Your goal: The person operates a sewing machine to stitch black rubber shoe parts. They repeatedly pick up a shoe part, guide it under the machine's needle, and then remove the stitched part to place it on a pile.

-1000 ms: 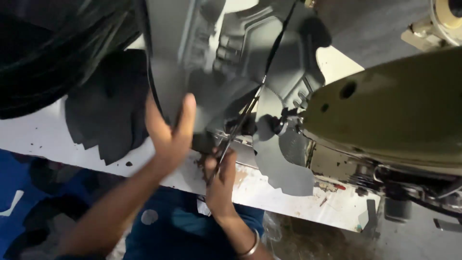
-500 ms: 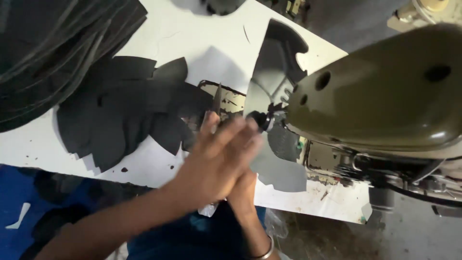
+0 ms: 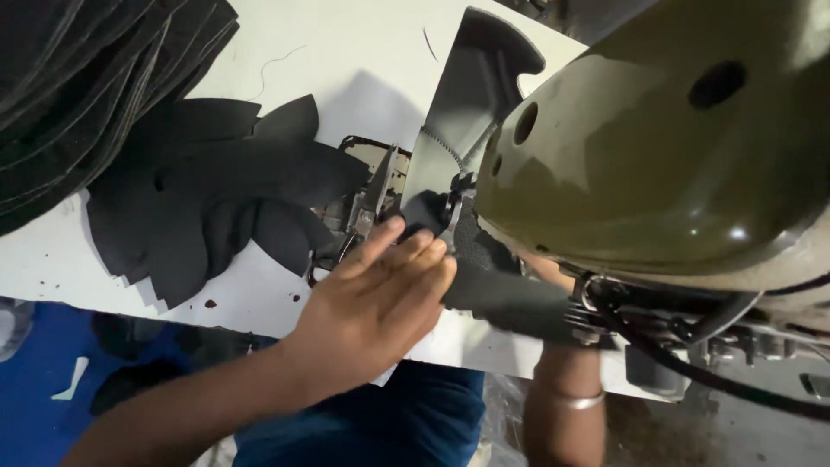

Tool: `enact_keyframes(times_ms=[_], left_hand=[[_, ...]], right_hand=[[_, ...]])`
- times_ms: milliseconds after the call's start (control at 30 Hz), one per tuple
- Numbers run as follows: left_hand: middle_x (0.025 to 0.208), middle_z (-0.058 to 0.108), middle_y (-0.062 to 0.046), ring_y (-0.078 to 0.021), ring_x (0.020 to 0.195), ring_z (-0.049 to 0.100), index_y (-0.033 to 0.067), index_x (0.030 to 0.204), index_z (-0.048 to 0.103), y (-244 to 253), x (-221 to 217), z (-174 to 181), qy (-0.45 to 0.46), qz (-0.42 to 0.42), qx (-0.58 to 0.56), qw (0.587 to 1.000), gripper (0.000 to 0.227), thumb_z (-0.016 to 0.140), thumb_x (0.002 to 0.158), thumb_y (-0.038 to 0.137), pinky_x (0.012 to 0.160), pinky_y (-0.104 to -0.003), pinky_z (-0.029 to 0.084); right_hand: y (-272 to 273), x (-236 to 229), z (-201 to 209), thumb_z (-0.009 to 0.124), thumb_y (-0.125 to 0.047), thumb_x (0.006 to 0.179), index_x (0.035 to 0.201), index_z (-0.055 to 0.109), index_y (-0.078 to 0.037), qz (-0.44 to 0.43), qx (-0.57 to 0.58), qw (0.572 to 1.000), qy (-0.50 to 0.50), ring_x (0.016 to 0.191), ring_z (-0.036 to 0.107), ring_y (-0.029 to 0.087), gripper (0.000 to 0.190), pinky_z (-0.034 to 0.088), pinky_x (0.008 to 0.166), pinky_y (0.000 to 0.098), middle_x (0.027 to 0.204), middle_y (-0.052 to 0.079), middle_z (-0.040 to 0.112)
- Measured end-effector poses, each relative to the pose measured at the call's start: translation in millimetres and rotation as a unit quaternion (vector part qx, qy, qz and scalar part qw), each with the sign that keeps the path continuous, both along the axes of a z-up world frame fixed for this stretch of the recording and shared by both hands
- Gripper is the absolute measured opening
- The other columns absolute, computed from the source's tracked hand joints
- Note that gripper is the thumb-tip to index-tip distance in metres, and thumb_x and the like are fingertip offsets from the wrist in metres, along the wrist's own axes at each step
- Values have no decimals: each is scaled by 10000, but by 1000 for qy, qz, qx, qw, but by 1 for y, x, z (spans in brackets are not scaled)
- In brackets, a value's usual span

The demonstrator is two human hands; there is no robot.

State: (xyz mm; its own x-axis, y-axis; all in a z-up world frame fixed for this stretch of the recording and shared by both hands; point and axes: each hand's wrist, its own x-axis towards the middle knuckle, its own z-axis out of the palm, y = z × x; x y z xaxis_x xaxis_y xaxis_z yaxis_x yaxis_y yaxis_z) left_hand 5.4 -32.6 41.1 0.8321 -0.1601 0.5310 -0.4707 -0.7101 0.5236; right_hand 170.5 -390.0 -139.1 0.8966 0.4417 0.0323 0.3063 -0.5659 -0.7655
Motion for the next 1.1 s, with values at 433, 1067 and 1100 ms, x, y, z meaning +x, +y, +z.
enact_keyframes(times_ms=[433,1067,1100], left_hand=[[1334,676,-190,-301,1315,637,-10,1274,629,-1,3,-19,-69,34,151,985,260,598,1056,129,1182,-424,421],[1267,693,-227,-336,1271,644,-64,1248,623,3,11,-1,-33,25,134,990,325,615,1047,191,1181,-443,407],[1267,693,-227,-336,1271,644,-64,1248,623,4,11,-1,-33,27,134,990,325,615,1047,191,1181,-443,407]], right_hand=[[31,8,7,698,-285,958,1398,572,-53,-17,16,999,-35,1261,579,275,513,485,1069,423,1400,112,596],[46,-29,36,757,-172,935,1313,637,-31,-38,14,992,-118,1178,641,266,420,534,1024,382,1315,108,657],[66,-35,59,757,-172,935,1313,637,-31,-36,14,992,-117,1178,641,266,420,534,1024,382,1315,108,657]])
